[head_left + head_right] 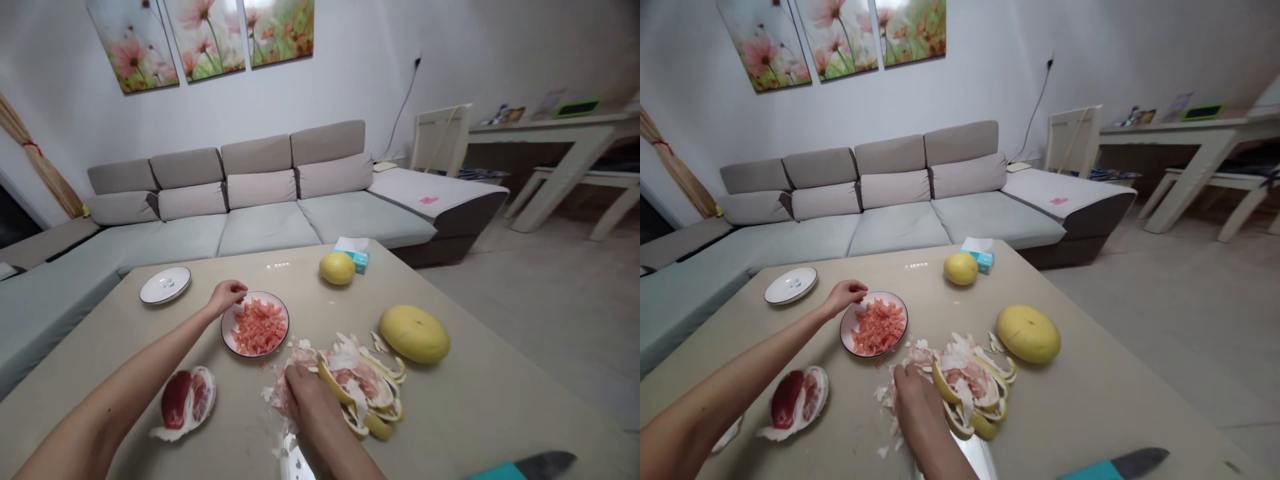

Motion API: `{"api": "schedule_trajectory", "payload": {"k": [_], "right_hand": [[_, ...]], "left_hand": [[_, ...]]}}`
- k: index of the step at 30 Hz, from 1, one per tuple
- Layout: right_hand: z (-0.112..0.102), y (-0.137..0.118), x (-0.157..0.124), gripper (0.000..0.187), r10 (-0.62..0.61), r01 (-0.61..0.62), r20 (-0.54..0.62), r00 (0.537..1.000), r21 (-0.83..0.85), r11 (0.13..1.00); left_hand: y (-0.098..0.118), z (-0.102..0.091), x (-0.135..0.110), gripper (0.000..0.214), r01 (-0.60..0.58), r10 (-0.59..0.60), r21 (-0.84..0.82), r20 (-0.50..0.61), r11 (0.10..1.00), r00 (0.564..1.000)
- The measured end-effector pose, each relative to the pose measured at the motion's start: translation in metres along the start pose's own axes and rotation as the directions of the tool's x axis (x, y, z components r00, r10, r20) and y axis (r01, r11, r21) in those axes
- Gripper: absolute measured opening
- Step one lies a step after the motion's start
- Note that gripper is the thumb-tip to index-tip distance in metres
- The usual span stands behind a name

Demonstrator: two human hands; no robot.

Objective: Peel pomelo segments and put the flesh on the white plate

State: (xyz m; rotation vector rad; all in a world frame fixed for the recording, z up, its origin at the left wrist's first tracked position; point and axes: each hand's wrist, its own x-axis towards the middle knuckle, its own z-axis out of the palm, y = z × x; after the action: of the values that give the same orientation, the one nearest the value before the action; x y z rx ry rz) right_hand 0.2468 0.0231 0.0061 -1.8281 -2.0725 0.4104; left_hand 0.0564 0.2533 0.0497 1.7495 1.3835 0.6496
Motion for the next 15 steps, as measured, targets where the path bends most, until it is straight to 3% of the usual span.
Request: {"api": "schedule_trajectory", "payload": {"k": [4, 6, 8, 12, 15], "right_hand": [[0.003, 0.001, -0.001, 0.023, -0.041, 0.041, 0.022, 0.999, -0.037, 0.998], [0.005, 0.001, -0.001, 0.018, -0.031, 0.033, 0.026, 0.999, -0.067, 0.997], [0.007, 0.000, -0.001, 0.024, -0.016, 0.017, 0.021, 1.000, -0.071, 0.997], [0.011, -0.002, 0.000, 0.019, -0.044, 0.044, -0.011, 0.999, -0.020, 0.999], [0.014, 0.000, 0.003, 0.018, -0.022, 0.023, -0.035, 0.999, 0.023, 0.999]], "left_hand": [[-0.004, -0.017, -0.036, 0.029, -0.075, 0.068, 0.118, 0.065, 0.990, 0.996], [-0.005, -0.024, -0.056, 0.015, -0.133, 0.126, 0.170, 0.051, 0.976, 0.991], [-0.005, -0.028, -0.076, 0.013, -0.194, 0.188, 0.212, 0.048, 0.958, 0.981], [-0.005, -0.017, -0.105, 0.018, -0.325, 0.300, 0.254, 0.131, 0.911, 0.945], [-0.001, 0.003, -0.109, 0.021, -0.412, 0.371, 0.256, 0.194, 0.875, 0.908]]}}
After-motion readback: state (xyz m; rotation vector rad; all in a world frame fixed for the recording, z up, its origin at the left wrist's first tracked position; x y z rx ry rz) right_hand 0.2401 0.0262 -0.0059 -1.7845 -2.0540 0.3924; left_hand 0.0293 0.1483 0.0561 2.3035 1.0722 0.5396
